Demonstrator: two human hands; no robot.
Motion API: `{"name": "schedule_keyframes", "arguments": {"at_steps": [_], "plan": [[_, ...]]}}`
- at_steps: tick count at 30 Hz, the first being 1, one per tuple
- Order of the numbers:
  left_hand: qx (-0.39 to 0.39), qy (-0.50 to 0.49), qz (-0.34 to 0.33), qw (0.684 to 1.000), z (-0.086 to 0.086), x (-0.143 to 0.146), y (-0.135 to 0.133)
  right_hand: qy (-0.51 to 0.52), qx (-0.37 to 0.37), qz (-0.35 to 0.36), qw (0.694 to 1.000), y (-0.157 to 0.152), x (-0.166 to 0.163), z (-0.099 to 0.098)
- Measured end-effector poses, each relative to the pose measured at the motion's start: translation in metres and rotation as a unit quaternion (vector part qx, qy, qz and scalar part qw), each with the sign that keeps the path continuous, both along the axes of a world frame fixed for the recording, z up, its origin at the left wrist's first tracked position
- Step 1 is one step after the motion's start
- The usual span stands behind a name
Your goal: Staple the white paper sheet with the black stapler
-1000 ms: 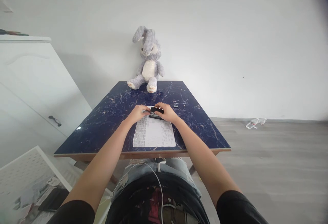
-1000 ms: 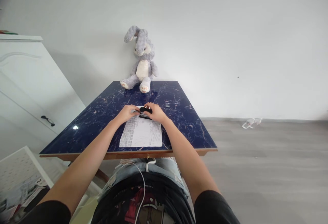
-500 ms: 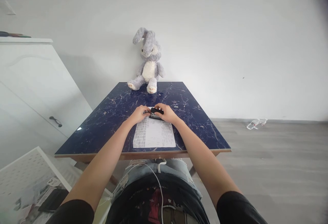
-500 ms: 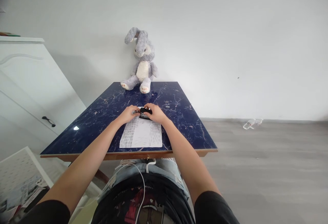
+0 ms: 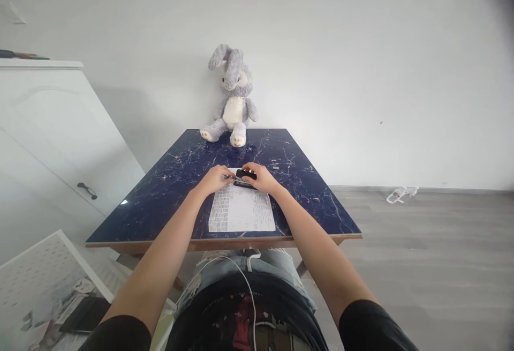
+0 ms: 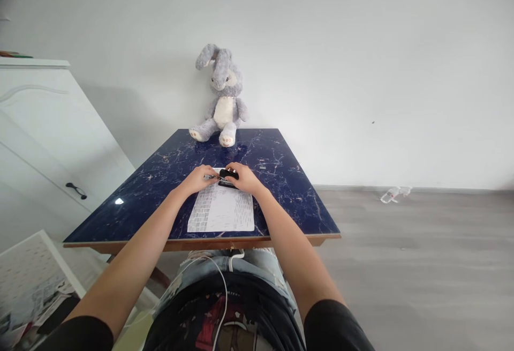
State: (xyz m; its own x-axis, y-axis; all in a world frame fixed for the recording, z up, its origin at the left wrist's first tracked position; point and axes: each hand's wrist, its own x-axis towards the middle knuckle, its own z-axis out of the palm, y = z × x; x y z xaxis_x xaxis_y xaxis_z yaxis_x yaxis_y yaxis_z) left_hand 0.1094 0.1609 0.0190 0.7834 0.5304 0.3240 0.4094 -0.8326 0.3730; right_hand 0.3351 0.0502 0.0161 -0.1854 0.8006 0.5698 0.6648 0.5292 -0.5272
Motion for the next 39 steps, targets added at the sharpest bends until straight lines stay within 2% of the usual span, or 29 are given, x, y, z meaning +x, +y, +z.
{"name": "schedule_keyframes", "arguments": {"at_steps": [7,13,19,24,26,29,31,35,39], "plan": [[-0.129,-0.060,0.016,0.990,0.010,-0.010,0.001,0.042,0.007,-0.010,0.999,0.003,0.013,-0.003],[-0.192,-0.106,-0.052,0.974,0.002,0.001,-0.005,0.081,0.005,0.033,0.996,-0.003,0.021,0.001],[-0.131,-0.110,-0.087,0.981,-0.006,0.016,-0.015,0.090,-0.006,0.080,0.993,-0.011,0.006,0.005],[-0.095,-0.082,-0.091,0.988,0.001,0.005,-0.007,0.059,-0.020,0.063,0.996,-0.009,-0.006,0.007],[-0.068,-0.113,-0.058,0.990,0.002,-0.001,0.000,0.044,-0.030,0.052,0.997,-0.008,-0.011,0.008],[-0.034,-0.170,0.037,0.984,-0.003,-0.006,0.008,0.034,-0.045,0.025,0.998,-0.011,-0.018,0.011],[0.001,-0.150,0.064,0.987,-0.009,-0.004,0.008,0.033,-0.050,0.005,0.998,-0.023,-0.015,0.011],[0.058,-0.088,0.041,0.994,-0.017,0.013,-0.005,0.026,-0.053,-0.033,0.998,-0.064,0.012,0.010],[0.071,-0.054,0.025,0.996,-0.018,0.033,-0.028,0.031,-0.055,-0.128,0.990,-0.101,0.045,0.006]]}}
